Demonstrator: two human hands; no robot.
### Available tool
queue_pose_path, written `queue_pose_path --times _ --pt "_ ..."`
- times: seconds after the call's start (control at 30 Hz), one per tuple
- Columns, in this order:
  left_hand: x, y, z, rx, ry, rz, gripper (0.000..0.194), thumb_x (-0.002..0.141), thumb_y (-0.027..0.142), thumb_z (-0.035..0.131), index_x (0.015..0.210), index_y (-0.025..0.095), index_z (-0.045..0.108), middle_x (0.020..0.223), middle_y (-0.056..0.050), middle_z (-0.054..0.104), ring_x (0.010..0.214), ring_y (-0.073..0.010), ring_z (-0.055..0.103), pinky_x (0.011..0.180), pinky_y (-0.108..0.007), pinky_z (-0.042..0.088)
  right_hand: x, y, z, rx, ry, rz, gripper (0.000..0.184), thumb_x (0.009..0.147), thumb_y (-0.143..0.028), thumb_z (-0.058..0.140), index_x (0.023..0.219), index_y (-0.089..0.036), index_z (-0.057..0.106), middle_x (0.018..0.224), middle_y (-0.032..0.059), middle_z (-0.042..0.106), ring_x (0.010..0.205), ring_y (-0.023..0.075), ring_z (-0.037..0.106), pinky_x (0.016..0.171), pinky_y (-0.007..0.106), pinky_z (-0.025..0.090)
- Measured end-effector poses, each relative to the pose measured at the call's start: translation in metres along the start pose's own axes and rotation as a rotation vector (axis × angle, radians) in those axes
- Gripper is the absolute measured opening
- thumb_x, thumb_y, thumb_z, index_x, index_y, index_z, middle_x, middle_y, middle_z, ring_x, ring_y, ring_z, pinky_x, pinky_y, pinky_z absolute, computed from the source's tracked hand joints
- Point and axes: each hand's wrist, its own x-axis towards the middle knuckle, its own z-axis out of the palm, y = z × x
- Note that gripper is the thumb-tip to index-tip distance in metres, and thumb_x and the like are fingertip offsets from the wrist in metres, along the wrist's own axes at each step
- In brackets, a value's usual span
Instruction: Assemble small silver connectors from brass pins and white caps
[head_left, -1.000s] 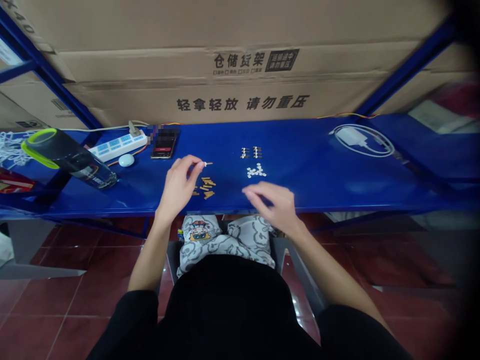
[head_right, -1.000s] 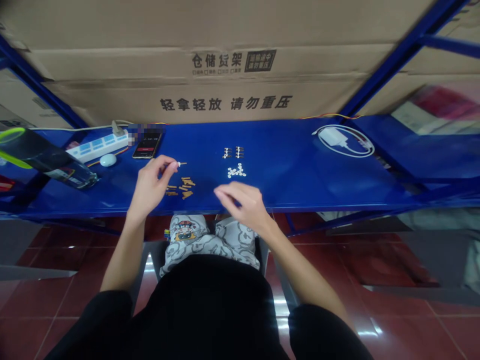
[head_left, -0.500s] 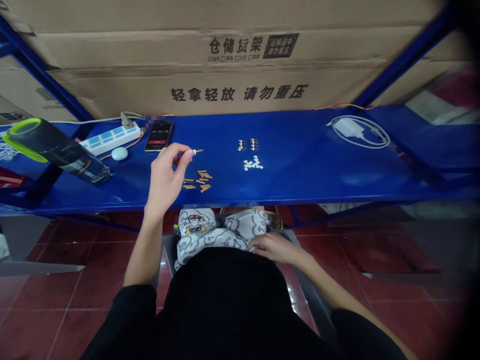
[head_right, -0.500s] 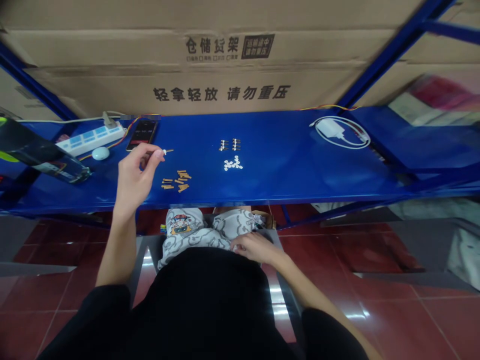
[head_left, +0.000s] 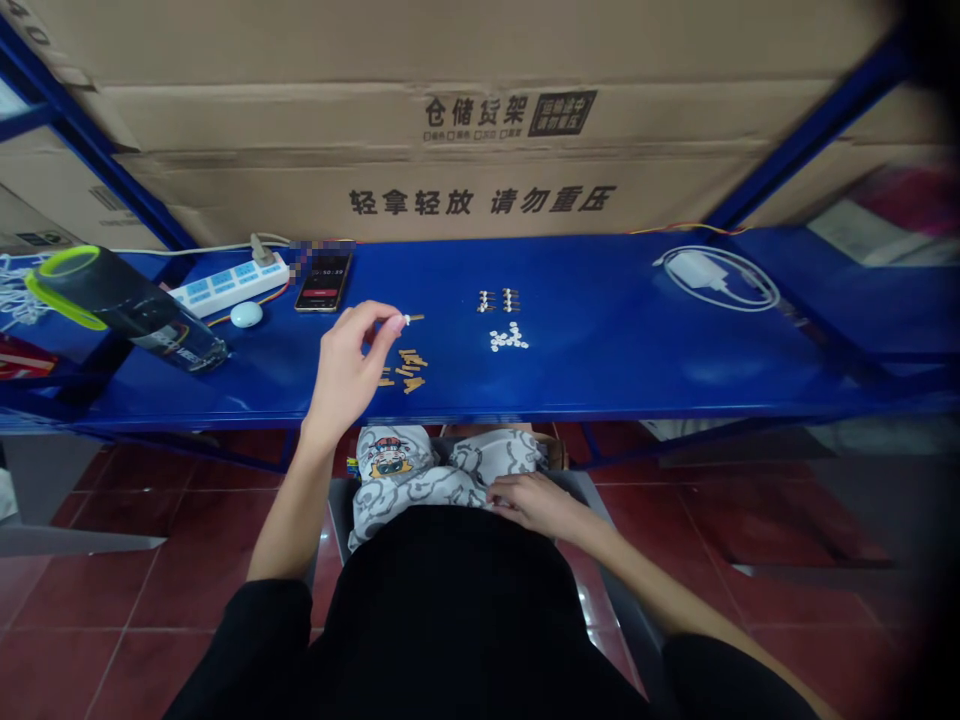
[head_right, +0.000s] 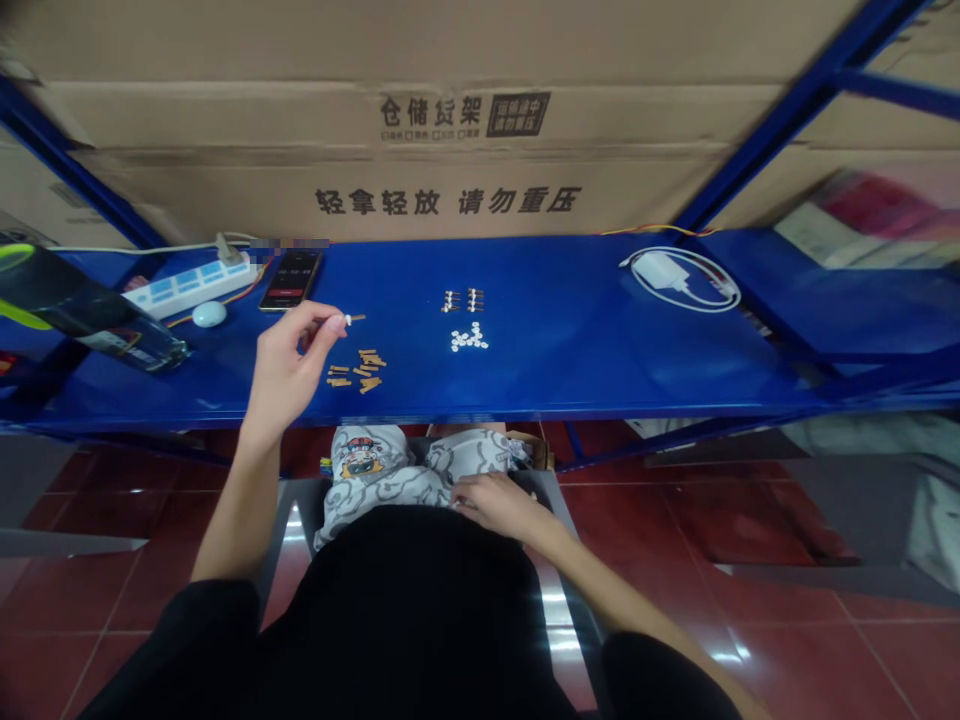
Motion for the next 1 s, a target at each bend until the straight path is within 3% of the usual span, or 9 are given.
queue_pose_path --times 0.1,0.2,0.33,0.47,0.7,1.0 --pt "-0.002 0.004 0.007 -0.054 -0.009 0.015 0.017 0.104 0.032 0.057 0.097 0.021 0.069 0.093 -0.001 0.071 0.08 -0.0155 0.06 0.08 -0.029 0.047 0.014 -0.029 -0.031 0.217 0.139 -0.183 0.022 0.102 -0.03 0.055 0.111 -0.024 0.075 0.099 0.0045 0.079 0.085 0.0203 0.074 0.079 0.034 0.059" --pt "-0.004 0.008 0.016 -0.083 0.002 0.017 0.015 0.102 0.032 0.061 0.096 0.022 0.071 0.092 0.0 0.072 0.08 -0.0155 0.059 0.081 -0.029 0.047 0.037 -0.056 -0.071 0.273 0.447 -0.364 0.02 0.1 -0.032 0.062 0.11 -0.025 0.077 0.102 0.0041 0.08 0.092 0.0195 0.075 0.085 0.035 0.06" --pt "-0.008 0.011 0.026 -0.104 -0.013 0.006 0.014 0.101 0.03 0.062 0.095 0.022 0.072 0.093 0.0 0.073 0.081 -0.0161 0.059 0.079 -0.029 0.046 0.064 -0.07 -0.111 0.253 0.732 -0.324 0.02 0.099 -0.027 0.062 0.107 -0.029 0.08 0.102 0.0018 0.08 0.091 0.0204 0.076 0.086 0.037 0.061" --pt "-0.008 0.011 0.034 -0.133 -0.057 -0.008 0.014 0.101 0.03 0.062 0.094 0.022 0.072 0.093 -0.001 0.074 0.081 -0.0166 0.06 0.077 -0.029 0.046 0.08 -0.067 -0.122 0.372 0.908 -0.205 0.015 0.093 -0.028 0.07 0.106 -0.029 0.076 0.099 -0.0001 0.08 0.085 0.0199 0.077 0.082 0.036 0.063" --pt "-0.008 0.008 0.04 -0.157 -0.143 0.012 0.016 0.103 0.029 0.058 0.096 0.022 0.07 0.094 -0.001 0.073 0.082 -0.016 0.061 0.076 -0.028 0.046 0.088 -0.059 -0.129 0.527 0.922 -0.123 0.018 0.09 -0.032 0.071 0.107 -0.027 0.067 0.093 0.0003 0.079 0.08 0.0195 0.077 0.081 0.037 0.063" --pt "-0.011 0.006 0.046 -0.072 -0.187 0.067 0.015 0.107 0.026 0.051 0.1 0.021 0.064 0.092 -0.002 0.07 0.082 -0.016 0.062 0.078 -0.028 0.047 0.089 -0.058 -0.13 0.68 0.884 -0.138 0.022 0.087 -0.034 0.075 0.107 -0.027 0.072 0.084 -0.0007 0.077 0.071 0.018 0.073 0.073 0.036 0.063"
